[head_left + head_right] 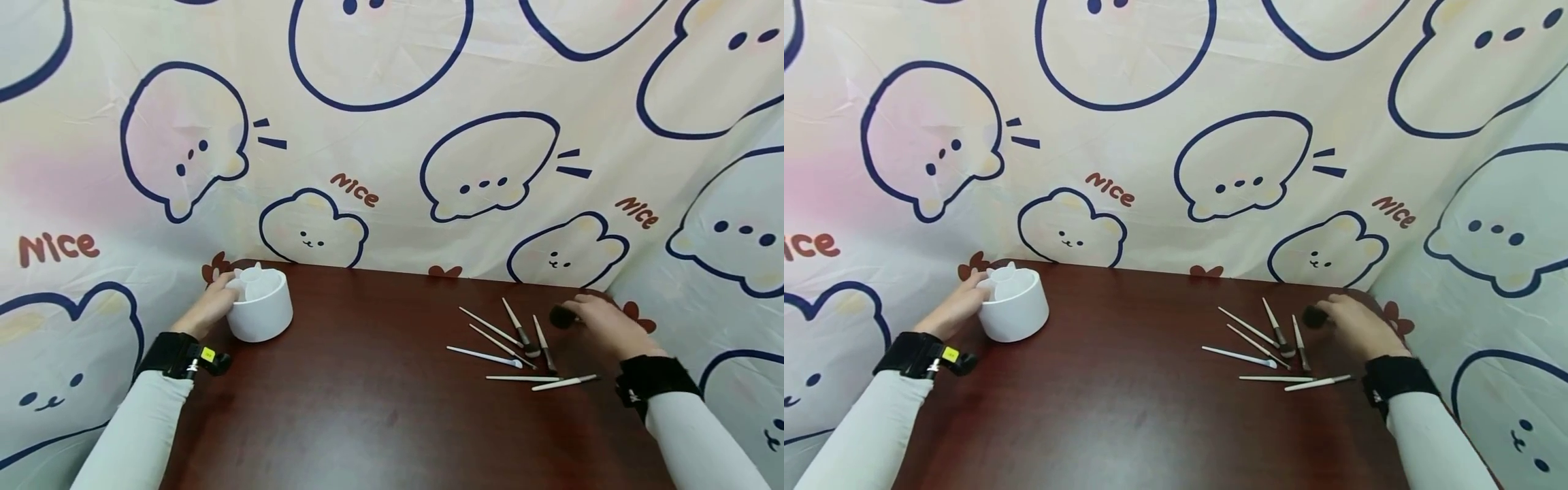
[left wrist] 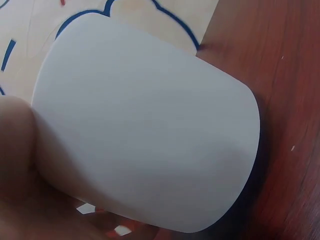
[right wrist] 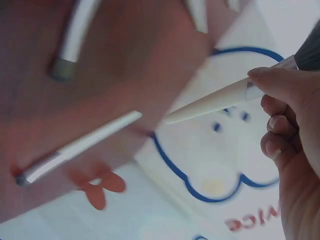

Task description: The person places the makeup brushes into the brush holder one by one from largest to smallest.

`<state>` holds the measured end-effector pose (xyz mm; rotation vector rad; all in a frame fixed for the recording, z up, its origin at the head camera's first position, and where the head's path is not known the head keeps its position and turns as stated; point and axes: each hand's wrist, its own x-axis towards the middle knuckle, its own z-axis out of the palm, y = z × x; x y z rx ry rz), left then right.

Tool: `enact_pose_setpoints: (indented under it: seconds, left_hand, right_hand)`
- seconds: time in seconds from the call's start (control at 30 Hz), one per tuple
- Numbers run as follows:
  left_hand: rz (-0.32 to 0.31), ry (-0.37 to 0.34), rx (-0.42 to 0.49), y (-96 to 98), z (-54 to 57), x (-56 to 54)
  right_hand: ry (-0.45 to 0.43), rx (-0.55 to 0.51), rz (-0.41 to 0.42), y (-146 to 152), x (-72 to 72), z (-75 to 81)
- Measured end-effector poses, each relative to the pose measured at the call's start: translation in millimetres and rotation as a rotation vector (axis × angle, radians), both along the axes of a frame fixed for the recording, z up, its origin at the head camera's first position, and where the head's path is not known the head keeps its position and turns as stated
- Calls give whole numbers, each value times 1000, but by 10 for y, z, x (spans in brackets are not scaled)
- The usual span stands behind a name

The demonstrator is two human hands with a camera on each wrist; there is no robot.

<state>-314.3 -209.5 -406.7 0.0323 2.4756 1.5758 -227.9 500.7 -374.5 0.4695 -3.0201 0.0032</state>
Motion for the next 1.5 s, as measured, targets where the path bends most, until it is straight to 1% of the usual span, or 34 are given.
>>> enact_pose_setpoints:
  seconds: [0.07, 0.13, 0.23, 0.27, 0.37, 0.47, 0.57, 0.63, 0.73, 0.83, 0.93, 1.03, 1.13, 1.2, 1.3, 1.37, 1.5]
  left_hand:
    - [-7, -4, 0, 113, -2, -7]
    - [-30, -14, -4, 233, -3, -10]
    - [-78, -35, 4, 415, -9, -4]
    - [-88, -35, 9, 473, -15, 2]
    - [-103, -43, 23, 646, -48, 28]
    - [-120, -43, 35, 828, -101, 65]
    - [-155, -37, 38, 1028, -143, 107]
    - [-183, -41, 46, 1153, -156, 146]
    - [-225, -29, 52, 1330, -149, 210]
    - [-268, -2, 69, 1508, -131, 258]
    - [-309, 11, 96, 1704, -108, 297]
    - [-355, 17, 107, 1888, -95, 335]
    - [-403, 30, 86, 2043, -100, 367]
    - [-423, 43, 70, 2128, -103, 387]
    - [-429, 46, 61, 2216, -107, 424]
    - [-431, 39, 73, 2259, -104, 450]
    - [-460, 60, 81, 2302, -109, 476]
  right_hand:
    - [90, -34, 24, 12, 58, 134]
    - [193, -59, 64, 22, 114, 240]
    - [338, -94, 122, -15, 188, 341]
    - [369, -114, 125, -45, 207, 368]
    - [432, -204, 79, -177, 262, 426]
    - [473, -344, -14, -350, 319, 461]
    - [519, -490, -89, -535, 383, 487]
    - [562, -558, -114, -661, 401, 511]
    - [602, -666, -123, -858, 385, 559]
    - [602, -790, -113, -1047, 329, 618]
    - [554, -897, -110, -1275, 302, 691]
    - [486, -949, -74, -1579, 330, 778]
    - [417, -974, -14, -1871, 349, 814]
    - [382, -985, 47, -2005, 309, 786]
    - [327, -1018, 121, -2150, 220, 703]
    - [304, -1031, 164, -2239, 165, 655]
    - [261, -1033, 198, -2399, 87, 557]
